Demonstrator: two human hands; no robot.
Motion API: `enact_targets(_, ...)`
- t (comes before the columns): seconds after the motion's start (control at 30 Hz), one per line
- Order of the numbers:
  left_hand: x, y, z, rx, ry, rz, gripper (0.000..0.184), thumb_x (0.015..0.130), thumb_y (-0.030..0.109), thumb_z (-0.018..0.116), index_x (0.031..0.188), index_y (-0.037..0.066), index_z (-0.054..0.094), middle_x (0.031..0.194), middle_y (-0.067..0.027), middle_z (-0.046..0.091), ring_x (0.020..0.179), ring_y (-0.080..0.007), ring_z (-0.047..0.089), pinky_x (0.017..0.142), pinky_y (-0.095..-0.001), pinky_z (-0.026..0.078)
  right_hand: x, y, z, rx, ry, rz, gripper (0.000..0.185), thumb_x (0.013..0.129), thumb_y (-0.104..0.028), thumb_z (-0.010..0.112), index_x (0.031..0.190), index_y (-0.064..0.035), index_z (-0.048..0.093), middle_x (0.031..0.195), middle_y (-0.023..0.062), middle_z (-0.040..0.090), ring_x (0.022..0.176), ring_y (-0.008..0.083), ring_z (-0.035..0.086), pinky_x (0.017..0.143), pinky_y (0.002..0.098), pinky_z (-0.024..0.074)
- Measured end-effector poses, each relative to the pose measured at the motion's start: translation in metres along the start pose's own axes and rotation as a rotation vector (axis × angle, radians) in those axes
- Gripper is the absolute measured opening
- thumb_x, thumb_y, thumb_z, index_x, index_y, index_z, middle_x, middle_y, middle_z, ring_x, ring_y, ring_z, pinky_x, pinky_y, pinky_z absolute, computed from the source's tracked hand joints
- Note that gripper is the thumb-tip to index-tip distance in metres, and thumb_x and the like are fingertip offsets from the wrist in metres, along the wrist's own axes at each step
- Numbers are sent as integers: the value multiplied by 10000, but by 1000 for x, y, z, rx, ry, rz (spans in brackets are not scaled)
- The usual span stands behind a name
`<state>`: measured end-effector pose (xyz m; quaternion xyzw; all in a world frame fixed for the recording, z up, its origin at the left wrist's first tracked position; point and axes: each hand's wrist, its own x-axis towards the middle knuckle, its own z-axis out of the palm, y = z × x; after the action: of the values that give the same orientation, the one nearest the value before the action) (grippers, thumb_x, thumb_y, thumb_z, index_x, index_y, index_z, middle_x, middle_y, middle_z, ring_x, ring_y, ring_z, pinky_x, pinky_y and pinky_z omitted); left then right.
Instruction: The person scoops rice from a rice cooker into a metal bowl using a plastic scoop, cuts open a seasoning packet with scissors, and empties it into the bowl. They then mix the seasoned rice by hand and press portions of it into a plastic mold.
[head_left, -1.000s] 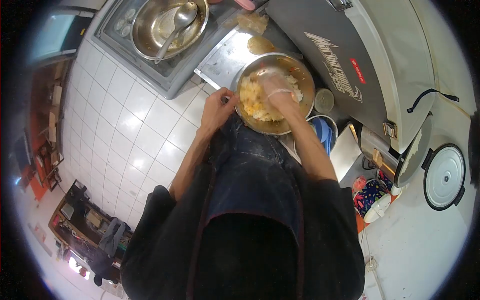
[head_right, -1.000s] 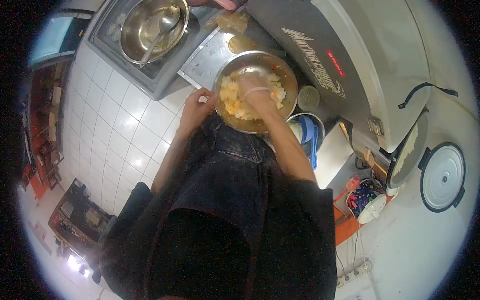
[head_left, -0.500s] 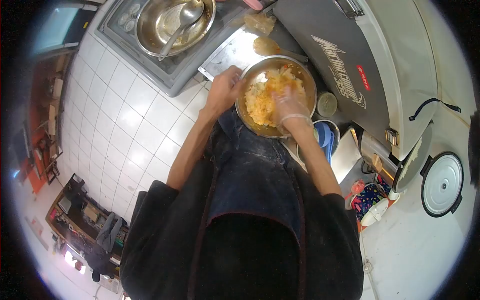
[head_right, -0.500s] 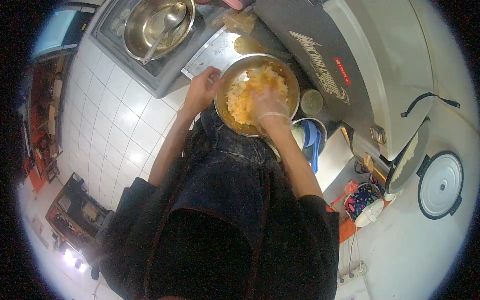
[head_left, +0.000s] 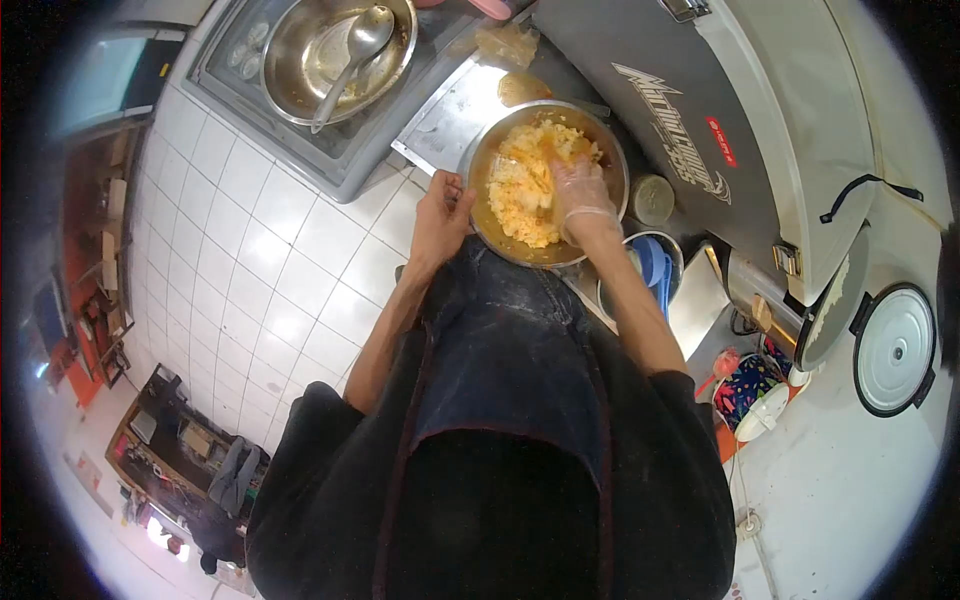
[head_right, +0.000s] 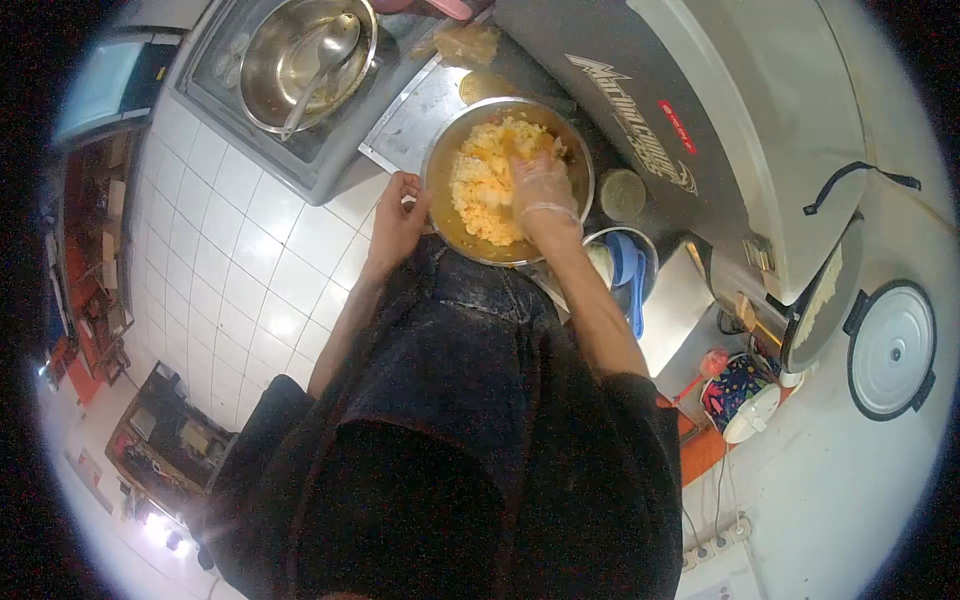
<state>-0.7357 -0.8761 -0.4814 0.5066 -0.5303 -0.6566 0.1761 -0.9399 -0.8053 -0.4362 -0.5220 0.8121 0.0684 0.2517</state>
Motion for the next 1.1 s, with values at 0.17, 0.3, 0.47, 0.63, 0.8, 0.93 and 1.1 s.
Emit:
enact_targets(0.17,-3,-7,-2,33,-51,-24,219,988,149,608,1109,21,479,944,-63,537,735,-123,609,512,-267,553,26,7,5,163,13,-29,449,861,-28,572,1299,-127,586,1267,244,600,1163,382,603,974,464,507)
enact_targets(0.3,-3,-1,-1,24,-72,-72,210,998,171,599,1121,63,467,988,-40,520,821,-131,626,559,-265,591,15,23,-14,188,-75,-179,404,843,-32,589,1246,-60,601,1158,252,658,1097,373,642,971,454,510)
enact_targets(0.47,-2,2,8,-62,-52,-50,210,981,148,620,1072,33,470,914,-52,513,731,-107,597,525,-279,569,42,-18,-22,46,6,7,336,883,-175,606,1194,-48,630,1208,231,645,1133,364,625,936,444,521)
enact_targets(0.63,-4,0,10,-95,-60,-54,211,982,147,620,1091,42,472,925,-46,512,754,-101,598,539,-275,579,51,-31,12,-215,-133,-228,245,870,-134,568,993,-50,763,993,194,731,949,337,709,921,466,520)
enact_targets(0.8,-5,2,11,-95,-40,-79,215,983,149,620,1102,34,482,946,-53,530,737,-94,595,532,-254,576,6,3,-15,-166,-55,-223,341,868,-77,545,1179,-64,683,1123,219,689,1051,335,676,966,464,505)
enact_targets(0.93,-4,3,12,-55,-47,-76,216,983,159,624,1091,27,491,945,-57,534,739,-94,595,530,-248,574,17,10,28,-21,258,-194,525,870,-30,539,1382,-146,537,1285,253,591,1181,376,601,1015,475,486)
enact_targets(1.1,-2,-6,10,-70,-47,-59,219,984,169,625,1084,23,495,944,-63,541,750,-104,598,535,-260,583,37,27,8,216,-80,-144,564,838,-34,611,1384,-153,537,1344,223,550,1222,423,559,1020,484,485)
